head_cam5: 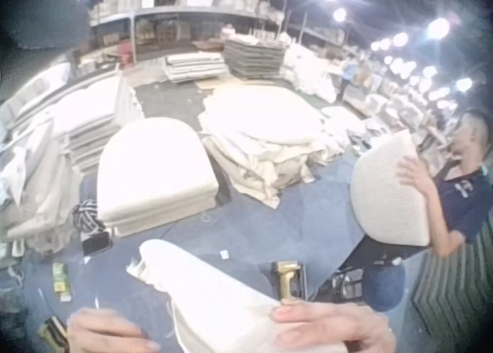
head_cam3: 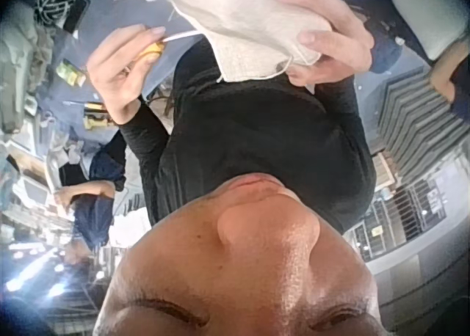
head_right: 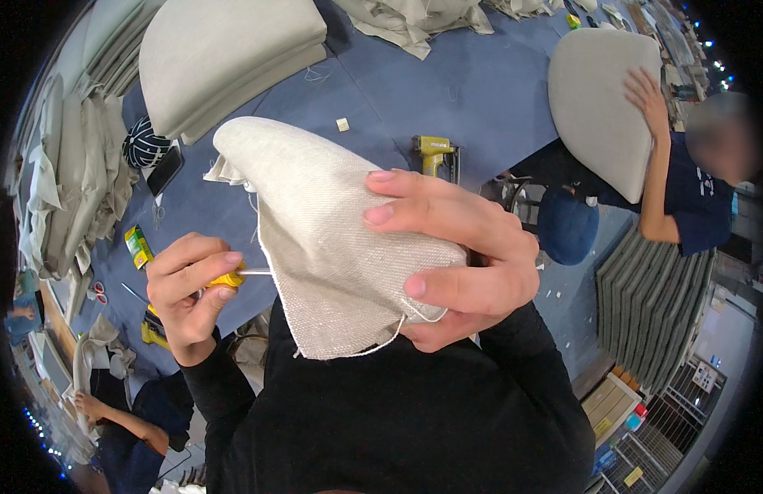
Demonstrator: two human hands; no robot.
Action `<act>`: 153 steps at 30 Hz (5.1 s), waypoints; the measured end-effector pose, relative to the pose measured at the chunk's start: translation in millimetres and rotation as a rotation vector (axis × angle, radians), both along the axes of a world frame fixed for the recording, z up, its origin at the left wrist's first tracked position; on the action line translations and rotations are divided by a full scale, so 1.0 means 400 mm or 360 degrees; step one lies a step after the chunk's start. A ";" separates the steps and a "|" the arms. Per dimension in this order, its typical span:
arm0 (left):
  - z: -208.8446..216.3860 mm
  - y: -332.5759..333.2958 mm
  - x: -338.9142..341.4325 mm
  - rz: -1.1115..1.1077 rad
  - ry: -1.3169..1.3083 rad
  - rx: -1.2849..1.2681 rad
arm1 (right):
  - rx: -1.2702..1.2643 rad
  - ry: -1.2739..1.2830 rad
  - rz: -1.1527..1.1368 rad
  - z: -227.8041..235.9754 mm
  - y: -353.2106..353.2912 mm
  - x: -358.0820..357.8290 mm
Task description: The person uses a yellow-handled screwdriver to tuck fabric edges into a white cushion. They then use a staple gun to secure the fabric to the cushion base. The person handles multiple cushions, repeating the tucking and stapling process for each unit.
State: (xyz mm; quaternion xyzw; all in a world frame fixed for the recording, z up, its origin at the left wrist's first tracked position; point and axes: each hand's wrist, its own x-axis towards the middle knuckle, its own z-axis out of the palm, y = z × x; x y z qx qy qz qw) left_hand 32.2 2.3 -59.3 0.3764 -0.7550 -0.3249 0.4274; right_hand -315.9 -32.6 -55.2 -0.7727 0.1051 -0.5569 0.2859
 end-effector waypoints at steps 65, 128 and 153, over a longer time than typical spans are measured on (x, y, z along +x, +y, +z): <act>-0.035 0.451 0.417 0.1087 0.0630 0.0581 | 0.1642 0.1244 0.0161 -0.256 0.086 -0.059; -0.815 0.014 0.042 0.1578 -0.1395 0.0613 | -0.0122 0.1781 -0.0307 -0.866 -0.496 0.717; -0.909 0.433 0.155 0.1620 0.0188 0.1300 | 0.2489 0.0043 -0.0496 -0.953 0.266 -0.217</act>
